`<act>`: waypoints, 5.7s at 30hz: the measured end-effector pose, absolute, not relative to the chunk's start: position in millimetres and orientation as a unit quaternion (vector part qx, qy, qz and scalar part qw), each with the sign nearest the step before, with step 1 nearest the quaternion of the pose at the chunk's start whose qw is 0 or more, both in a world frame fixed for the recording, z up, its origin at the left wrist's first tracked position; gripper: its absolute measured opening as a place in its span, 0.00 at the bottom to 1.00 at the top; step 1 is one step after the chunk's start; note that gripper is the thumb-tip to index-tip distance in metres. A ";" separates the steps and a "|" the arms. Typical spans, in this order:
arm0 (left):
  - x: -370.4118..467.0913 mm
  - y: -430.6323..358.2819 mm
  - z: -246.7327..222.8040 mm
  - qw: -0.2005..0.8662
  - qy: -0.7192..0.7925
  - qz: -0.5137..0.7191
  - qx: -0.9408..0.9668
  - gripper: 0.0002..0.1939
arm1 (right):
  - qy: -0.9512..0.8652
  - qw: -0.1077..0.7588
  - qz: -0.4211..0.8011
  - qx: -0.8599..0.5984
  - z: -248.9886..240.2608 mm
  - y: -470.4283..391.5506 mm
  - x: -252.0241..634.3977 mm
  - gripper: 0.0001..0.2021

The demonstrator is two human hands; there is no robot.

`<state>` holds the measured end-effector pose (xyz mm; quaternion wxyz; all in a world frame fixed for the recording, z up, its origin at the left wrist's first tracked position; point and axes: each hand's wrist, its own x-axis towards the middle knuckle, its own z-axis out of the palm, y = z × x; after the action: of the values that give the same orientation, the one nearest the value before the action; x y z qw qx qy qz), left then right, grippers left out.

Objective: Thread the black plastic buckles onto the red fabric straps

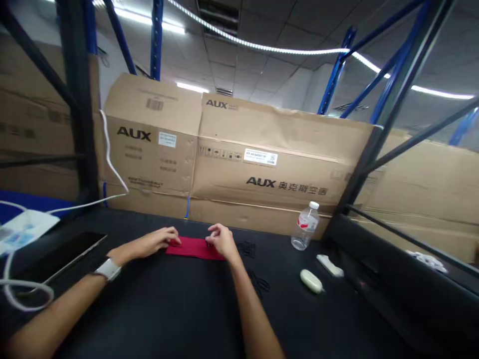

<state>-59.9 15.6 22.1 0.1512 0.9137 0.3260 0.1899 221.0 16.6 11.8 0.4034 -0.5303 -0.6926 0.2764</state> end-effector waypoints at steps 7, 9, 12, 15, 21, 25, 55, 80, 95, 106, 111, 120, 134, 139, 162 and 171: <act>-64.0 26.9 4.7 0.181 0.312 0.228 0.904 0.13 | -0.684 0.392 0.280 -0.548 -14.7 8.5 208.1 0.10; -62.7 27.1 7.6 0.191 0.314 0.244 0.897 0.13 | -0.679 0.396 0.294 -0.544 -13.7 6.7 208.0 0.10; -59.4 24.2 14.8 0.206 0.326 0.276 0.880 0.15 | -0.668 0.399 0.304 -0.549 -10.9 6.1 206.4 0.10; -58.2 22.5 20.0 0.214 0.348 0.311 0.858 0.18 | -0.671 0.425 0.303 -0.526 -8.5 5.0 204.2 0.10; -63.3 22.0 17.6 0.226 0.350 0.269 0.868 0.16 | -0.693 0.456 0.302 -0.470 -5.8 0.1 199.9 0.11; -65.2 21.0 13.7 0.221 0.326 0.220 0.892 0.14 | -0.712 0.416 0.294 -0.483 -11.7 0.0 199.3 0.10; -51.0 25.1 84.0 0.340 0.345 0.402 0.777 0.12 | -0.540 0.529 0.512 -0.408 -4.8 2.6 207.8 0.16; 5.3 2.5 -1.8 0.288 0.299 0.301 0.858 0.13 | -0.653 0.524 0.437 -0.329 -9.6 -7.8 181.3 0.08; 3.8 2.9 -14.8 0.032 0.354 0.296 0.887 0.15 | -0.675 0.487 0.441 -0.337 -20.2 -8.5 172.7 0.11; 14.1 -0.9 -7.1 0.199 0.330 0.348 0.855 0.10 | -0.645 0.530 0.408 -0.369 -19.5 -13.6 166.7 0.10; 14.2 -6.1 0.6 0.259 0.326 0.358 0.836 0.11 | -0.677 0.548 0.337 -0.357 -20.4 -9.4 165.8 0.07; 13.6 -7.4 1.1 0.276 0.329 0.355 0.830 0.12 | -0.718 0.520 0.330 -0.324 -14.3 -11.6 170.8 0.07; 12.6 -10.0 3.2 0.217 0.349 0.342 0.845 0.10 | -0.686 0.444 0.467 -0.337 5.9 -11.6 196.4 0.13; 4.9 -10.0 -5.0 0.019 0.364 0.234 0.901 0.17 | -0.733 0.385 0.365 -0.425 11.0 -7.9 225.1 0.08; -14.7 -5.9 -13.7 0.027 0.310 0.218 0.925 0.19 | -0.716 0.239 0.125 -0.644 8.7 2.5 330.5 0.13; -13.6 -9.3 -9.9 0.030 0.330 0.211 0.920 0.21 | -0.741 0.418 0.321 -0.415 14.2 -3.4 238.2 0.10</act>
<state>-13.6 -9.3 -9.9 0.0297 0.9197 0.3296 0.2113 238.2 -3.4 14.2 0.4184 -0.4152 -0.7411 0.3214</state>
